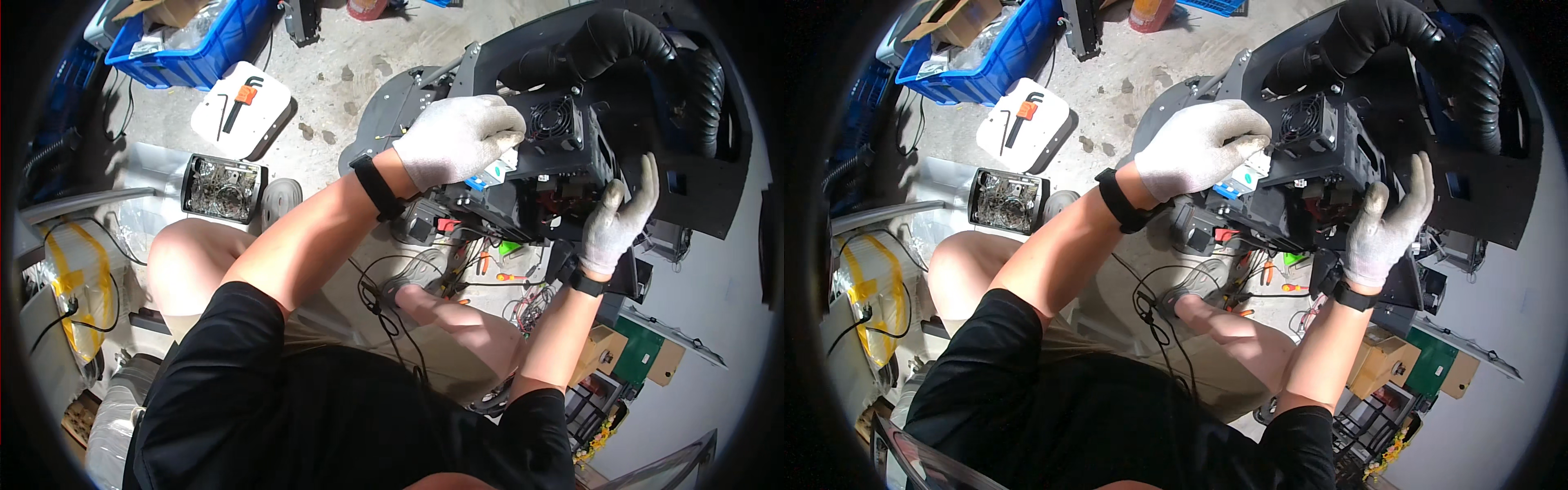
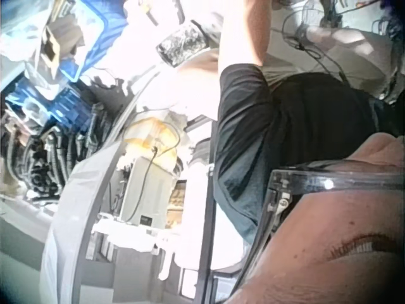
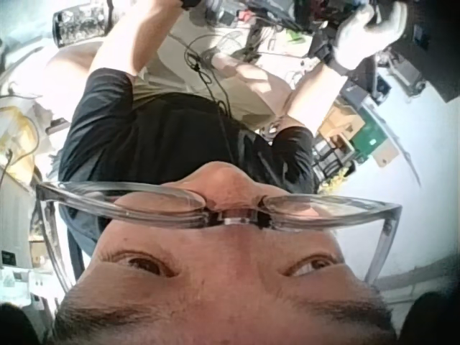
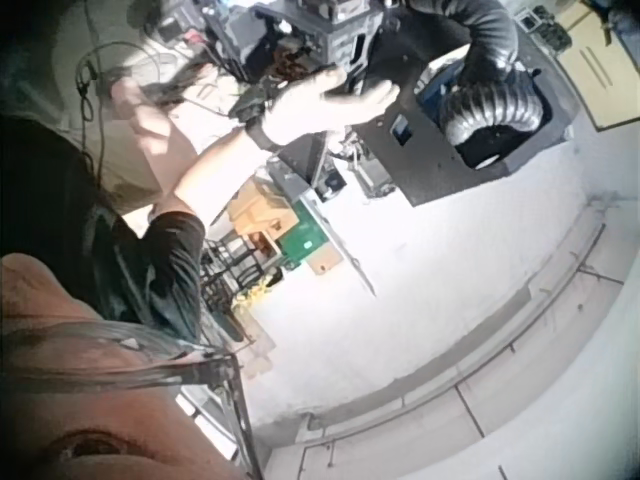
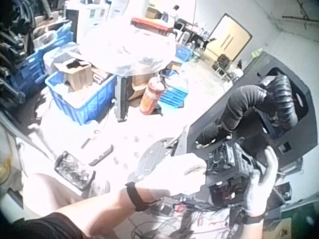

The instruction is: The recorder is repairing an electromechanical machine by manually adjusting and connecting internal wires and cables.

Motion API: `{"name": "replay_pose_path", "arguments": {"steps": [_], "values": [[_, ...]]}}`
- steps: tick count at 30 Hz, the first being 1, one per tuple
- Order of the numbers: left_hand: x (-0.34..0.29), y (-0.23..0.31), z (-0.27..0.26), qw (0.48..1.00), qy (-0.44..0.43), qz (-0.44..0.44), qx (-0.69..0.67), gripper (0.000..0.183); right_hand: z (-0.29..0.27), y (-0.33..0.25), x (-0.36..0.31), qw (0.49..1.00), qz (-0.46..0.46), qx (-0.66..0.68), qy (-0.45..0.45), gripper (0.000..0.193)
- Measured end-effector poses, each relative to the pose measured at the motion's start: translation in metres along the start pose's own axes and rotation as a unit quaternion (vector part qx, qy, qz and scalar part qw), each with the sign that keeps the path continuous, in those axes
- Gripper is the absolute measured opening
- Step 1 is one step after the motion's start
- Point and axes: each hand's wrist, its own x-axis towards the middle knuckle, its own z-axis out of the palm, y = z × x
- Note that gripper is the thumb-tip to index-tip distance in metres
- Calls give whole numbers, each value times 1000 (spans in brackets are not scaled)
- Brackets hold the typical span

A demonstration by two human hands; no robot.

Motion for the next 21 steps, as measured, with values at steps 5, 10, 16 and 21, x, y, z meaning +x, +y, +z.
{"name": "replay_pose_path", "arguments": {"steps": [5,10,16,21], "values": [[1,-1,9,999,15,-10,-25,12,7,4,-6,997,-59,-57,0,55],[-1,-1,7,999,29,2,-37,12,11,-1,-5,998,-46,-46,15,47],[-2,-1,2,998,4,49,35,12,12,-1,-6,998,-41,-39,18,43],[-3,1,10,999,37,19,-23,13,12,-4,-5,999,-32,-25,15,42]]}}
